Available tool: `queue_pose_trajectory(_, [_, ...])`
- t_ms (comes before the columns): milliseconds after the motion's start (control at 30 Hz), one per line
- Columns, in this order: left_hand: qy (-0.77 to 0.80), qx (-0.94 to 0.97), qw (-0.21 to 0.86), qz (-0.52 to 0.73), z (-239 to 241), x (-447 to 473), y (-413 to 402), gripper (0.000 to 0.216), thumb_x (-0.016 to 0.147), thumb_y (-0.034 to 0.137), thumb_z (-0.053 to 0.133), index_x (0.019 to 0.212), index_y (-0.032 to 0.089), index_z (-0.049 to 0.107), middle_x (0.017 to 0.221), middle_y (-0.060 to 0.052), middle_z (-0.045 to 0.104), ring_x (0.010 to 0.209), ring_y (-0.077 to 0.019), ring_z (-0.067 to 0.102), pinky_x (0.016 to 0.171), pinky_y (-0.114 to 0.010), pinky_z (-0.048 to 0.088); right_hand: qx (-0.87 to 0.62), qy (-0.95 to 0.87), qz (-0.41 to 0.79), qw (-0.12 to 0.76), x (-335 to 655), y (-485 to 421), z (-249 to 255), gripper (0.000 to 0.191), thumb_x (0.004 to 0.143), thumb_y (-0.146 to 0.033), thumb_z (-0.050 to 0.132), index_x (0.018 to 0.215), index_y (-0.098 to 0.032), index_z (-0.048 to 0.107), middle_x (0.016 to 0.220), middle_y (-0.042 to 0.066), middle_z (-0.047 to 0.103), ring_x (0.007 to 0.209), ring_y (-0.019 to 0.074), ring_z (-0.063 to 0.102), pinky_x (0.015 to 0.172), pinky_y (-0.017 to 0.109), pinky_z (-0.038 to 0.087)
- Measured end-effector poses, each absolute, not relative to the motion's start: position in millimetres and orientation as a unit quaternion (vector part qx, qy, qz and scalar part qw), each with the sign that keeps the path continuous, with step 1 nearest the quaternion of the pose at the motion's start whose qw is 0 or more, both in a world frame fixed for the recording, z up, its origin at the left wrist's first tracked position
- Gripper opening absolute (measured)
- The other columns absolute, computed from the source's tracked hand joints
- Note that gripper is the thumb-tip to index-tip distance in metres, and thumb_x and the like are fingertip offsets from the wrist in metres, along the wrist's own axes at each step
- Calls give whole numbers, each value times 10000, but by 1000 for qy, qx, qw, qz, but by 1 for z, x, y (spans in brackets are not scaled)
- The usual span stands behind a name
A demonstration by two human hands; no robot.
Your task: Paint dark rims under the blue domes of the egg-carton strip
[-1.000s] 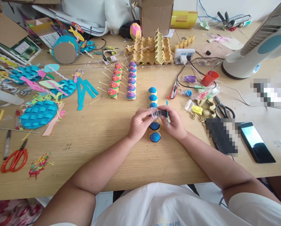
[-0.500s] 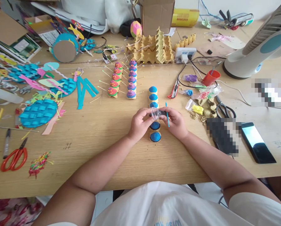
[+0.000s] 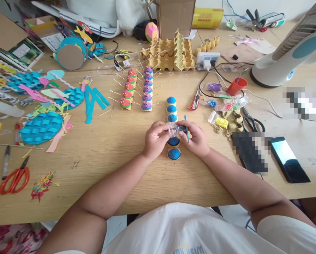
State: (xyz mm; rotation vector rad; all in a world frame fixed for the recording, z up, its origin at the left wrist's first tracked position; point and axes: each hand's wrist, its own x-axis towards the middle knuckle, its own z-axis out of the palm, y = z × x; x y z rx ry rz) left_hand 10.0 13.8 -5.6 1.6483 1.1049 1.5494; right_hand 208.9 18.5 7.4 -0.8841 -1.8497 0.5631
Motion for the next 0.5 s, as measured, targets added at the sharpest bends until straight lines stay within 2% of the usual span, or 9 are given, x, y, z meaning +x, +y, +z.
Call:
queue_pose_trajectory(100, [408,622,307,593,-6,10,14,166,957,442,843,999,288,885,923,-24,769,898,-164,741,860,-313,604,-363,-764,234,479,209,17,11,307,1076,-501,637,1262,-268,711,1158,106,857,1026,249,818,930,428,684])
queue_pose_trajectory(300, [408,598,358,590,-9,10,14,165,948,447,850,992,292,887,945,-29,767,934,-169,749,870,-312,604,-369,-759,221,488,208,17,12,211,1068,-468,648,1119,-270,699,997,68,827,896,222,777,841,405,658])
queue_pose_trajectory(500, [415,507,451,606,-7,14,15,356,875,581,894,926,233,832,911,-21,753,877,-144,701,835,-273,576,-364,-751,200,514,209,16,12,81,1021,-328,677,1064,-261,663,934,40,777,833,194,727,780,364,618])
